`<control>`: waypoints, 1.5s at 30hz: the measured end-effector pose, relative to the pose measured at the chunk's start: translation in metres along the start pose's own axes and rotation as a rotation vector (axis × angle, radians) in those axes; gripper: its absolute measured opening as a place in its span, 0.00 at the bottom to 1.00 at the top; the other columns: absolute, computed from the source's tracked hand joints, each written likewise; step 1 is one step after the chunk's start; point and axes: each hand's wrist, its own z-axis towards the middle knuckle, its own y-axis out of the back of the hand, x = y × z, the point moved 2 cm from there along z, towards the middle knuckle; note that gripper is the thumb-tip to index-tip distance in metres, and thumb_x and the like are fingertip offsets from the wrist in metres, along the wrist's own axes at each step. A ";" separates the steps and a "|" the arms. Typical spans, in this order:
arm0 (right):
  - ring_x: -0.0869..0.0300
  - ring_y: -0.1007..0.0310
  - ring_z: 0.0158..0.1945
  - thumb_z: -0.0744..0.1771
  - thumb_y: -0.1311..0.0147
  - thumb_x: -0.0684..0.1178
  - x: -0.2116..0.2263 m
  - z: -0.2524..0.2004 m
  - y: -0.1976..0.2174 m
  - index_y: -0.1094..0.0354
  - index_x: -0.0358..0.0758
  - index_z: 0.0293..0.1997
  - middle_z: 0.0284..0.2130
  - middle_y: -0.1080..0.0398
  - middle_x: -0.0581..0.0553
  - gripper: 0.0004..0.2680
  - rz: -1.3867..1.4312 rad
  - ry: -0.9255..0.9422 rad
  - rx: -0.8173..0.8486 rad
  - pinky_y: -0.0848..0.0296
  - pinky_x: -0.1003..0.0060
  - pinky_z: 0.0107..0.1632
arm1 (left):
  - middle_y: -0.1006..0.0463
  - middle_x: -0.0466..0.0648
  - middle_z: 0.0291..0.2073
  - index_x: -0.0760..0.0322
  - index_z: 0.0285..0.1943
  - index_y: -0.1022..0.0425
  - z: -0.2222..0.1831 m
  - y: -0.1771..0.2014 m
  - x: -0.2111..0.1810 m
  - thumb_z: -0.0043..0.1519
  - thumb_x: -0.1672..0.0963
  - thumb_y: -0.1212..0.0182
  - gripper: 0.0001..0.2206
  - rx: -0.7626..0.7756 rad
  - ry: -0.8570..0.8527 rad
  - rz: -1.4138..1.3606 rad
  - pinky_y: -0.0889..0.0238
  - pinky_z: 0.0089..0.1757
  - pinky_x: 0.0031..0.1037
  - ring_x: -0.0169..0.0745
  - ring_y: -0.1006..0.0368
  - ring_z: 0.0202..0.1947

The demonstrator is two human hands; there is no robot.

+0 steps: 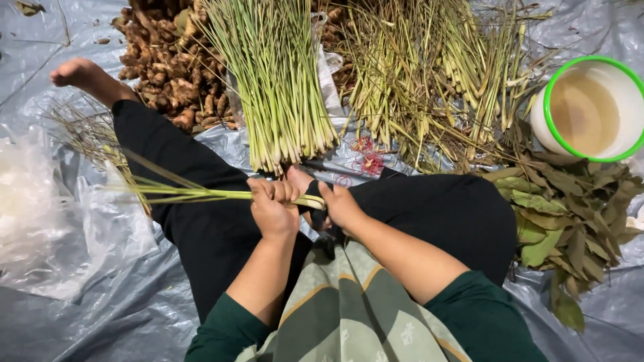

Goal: Trimming and bundling lemongrass stalks while sitting on the floor

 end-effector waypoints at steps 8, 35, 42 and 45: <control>0.49 0.20 0.27 0.72 0.53 0.45 -0.025 0.002 0.000 0.44 0.35 0.69 0.32 0.25 0.32 0.16 0.363 0.102 0.496 0.18 0.55 0.26 | 0.62 0.35 0.15 0.50 0.25 0.54 0.013 0.008 -0.010 0.72 0.42 0.64 0.24 -0.017 -0.020 -0.093 0.50 0.20 0.24 0.33 0.63 0.13; 0.42 0.21 0.33 0.70 0.55 0.66 0.041 -0.033 -0.003 0.35 0.48 0.45 0.26 0.26 0.39 0.14 -0.769 0.494 0.309 0.23 0.51 0.39 | 0.50 0.32 0.15 0.49 0.28 0.49 -0.006 0.008 -0.010 0.73 0.50 0.60 0.17 -0.212 0.270 0.104 0.54 0.20 0.16 0.27 0.51 0.14; 0.59 0.31 0.29 0.73 0.55 0.58 0.008 -0.014 -0.016 0.31 0.43 0.32 0.21 0.29 0.46 0.14 -0.049 0.238 0.184 0.26 0.61 0.38 | 0.58 0.34 0.15 0.48 0.28 0.51 0.002 0.001 -0.011 0.74 0.47 0.63 0.19 -0.164 0.213 0.008 0.57 0.17 0.17 0.29 0.58 0.13; 0.53 0.27 0.31 0.73 0.58 0.58 -0.015 -0.003 -0.013 0.31 0.38 0.43 0.30 0.26 0.41 0.14 0.088 0.056 0.094 0.24 0.58 0.34 | 0.58 0.35 0.15 0.48 0.28 0.52 0.000 -0.002 -0.016 0.74 0.47 0.63 0.19 -0.158 0.202 0.006 0.56 0.17 0.16 0.29 0.58 0.13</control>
